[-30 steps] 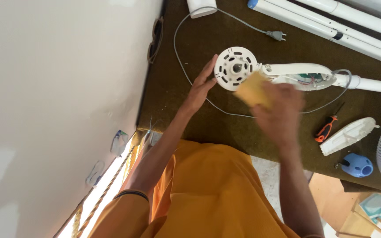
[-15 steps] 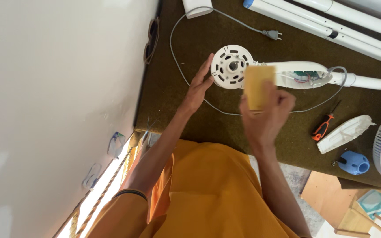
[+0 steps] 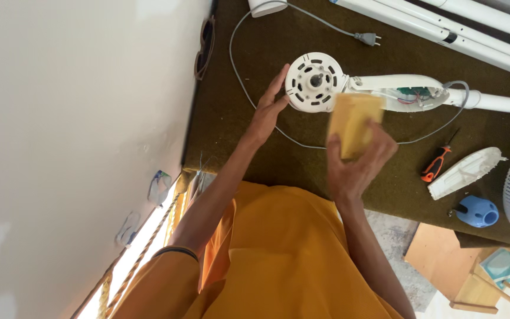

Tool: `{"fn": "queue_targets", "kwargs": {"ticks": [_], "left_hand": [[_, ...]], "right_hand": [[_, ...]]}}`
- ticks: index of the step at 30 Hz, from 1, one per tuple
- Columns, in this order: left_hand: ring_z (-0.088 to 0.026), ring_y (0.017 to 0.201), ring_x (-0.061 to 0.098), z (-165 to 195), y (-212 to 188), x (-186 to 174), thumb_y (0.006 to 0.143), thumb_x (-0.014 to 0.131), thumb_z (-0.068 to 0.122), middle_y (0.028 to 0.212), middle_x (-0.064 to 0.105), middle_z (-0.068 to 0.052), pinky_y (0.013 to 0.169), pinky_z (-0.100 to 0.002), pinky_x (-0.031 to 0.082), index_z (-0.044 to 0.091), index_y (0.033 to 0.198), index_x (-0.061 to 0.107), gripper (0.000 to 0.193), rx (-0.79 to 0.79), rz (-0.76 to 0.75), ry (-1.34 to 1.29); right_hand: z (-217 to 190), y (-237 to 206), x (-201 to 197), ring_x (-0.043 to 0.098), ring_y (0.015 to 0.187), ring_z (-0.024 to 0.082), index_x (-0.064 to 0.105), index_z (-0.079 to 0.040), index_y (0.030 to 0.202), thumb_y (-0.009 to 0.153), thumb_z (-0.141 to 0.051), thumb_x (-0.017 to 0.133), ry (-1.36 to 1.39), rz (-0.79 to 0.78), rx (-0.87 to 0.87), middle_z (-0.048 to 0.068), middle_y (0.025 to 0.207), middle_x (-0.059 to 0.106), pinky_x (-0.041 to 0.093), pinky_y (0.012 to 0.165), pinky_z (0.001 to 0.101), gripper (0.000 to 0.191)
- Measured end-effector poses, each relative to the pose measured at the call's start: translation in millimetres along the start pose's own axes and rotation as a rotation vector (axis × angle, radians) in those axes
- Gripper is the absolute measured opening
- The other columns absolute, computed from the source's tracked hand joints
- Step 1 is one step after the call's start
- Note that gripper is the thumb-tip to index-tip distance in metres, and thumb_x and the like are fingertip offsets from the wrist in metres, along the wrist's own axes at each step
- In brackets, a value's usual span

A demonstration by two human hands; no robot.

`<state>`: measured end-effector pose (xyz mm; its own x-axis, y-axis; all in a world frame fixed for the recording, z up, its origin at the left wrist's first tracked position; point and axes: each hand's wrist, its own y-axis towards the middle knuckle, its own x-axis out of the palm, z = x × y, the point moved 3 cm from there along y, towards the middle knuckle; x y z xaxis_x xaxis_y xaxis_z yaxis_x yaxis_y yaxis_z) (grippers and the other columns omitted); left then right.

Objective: The person services a disassembled pedestal fan, using a screwdriver to unscrew and remove the rear motor cover and other fan components. They handle the fan grille, housing parts, and a sponge, then reposition the fan body and continue unscrewing screws from the housing.

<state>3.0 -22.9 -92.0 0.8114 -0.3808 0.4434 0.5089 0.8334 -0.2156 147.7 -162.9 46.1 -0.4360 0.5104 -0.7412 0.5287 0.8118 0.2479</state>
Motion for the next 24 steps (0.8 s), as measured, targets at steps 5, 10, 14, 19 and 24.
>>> {"fn": "queue_targets", "kwargs": {"ticks": [5,10,14,19,24], "left_hand": [[-0.023,0.161,0.023,3.4,3.1,-3.5,0.103,0.056,0.011,0.175,0.025,-0.007,0.131,-0.042,0.022,0.020,0.166,0.031,0.068,0.037,0.022,0.065],[-0.024,0.151,0.039,4.5,2.1,-6.6,0.105,0.048,0.023,0.172,0.034,-0.007,0.124,-0.044,0.034,0.017,0.165,0.036,0.061,0.001,-0.010,-0.128],[-0.025,0.149,0.041,6.5,4.5,-9.9,0.112,0.038,0.042,0.167,0.039,-0.012,0.124,-0.047,0.035,0.016,0.164,0.037,0.058,-0.089,-0.022,-0.183],[-0.025,0.157,0.029,14.7,1.8,-12.5,0.109,0.030,0.058,0.171,0.032,-0.009,0.128,-0.049,0.024,0.015,0.163,0.036,0.070,-0.069,-0.053,-0.124],[-0.029,0.156,0.034,16.6,-0.8,-7.8,0.107,0.024,0.069,0.166,0.042,-0.015,0.128,-0.050,0.020,0.013,0.164,0.037,0.081,-0.072,-0.027,-0.184]], "right_hand": [[-18.3,-17.0,22.6,0.049,0.116,0.038,0.053,-0.007,0.145,0.082,-0.022,0.088,-0.133,-0.279,-0.285,0.019,0.127,0.044,0.049,0.090,0.0496,0.073],[-26.9,-17.8,28.3,0.050,0.116,0.036,0.052,-0.007,0.148,0.085,-0.015,0.086,-0.045,-0.169,-0.208,0.020,0.130,0.043,0.050,0.090,0.0453,0.073],[-32.7,-11.6,33.2,0.050,0.114,0.038,0.055,-0.007,0.141,0.076,-0.016,0.088,-0.009,-0.316,-0.295,0.021,0.124,0.046,0.051,0.087,0.0442,0.074],[-46.9,1.1,32.5,0.049,0.119,0.035,0.057,-0.008,0.141,0.083,-0.018,0.086,-0.111,-0.322,-0.287,0.019,0.127,0.048,0.048,0.097,0.0463,0.065],[-57.7,57.7,-7.9,0.054,0.119,0.031,0.057,-0.008,0.139,0.090,-0.020,0.079,0.118,-0.349,-0.365,0.018,0.127,0.055,0.047,0.099,0.0438,0.055]]}}
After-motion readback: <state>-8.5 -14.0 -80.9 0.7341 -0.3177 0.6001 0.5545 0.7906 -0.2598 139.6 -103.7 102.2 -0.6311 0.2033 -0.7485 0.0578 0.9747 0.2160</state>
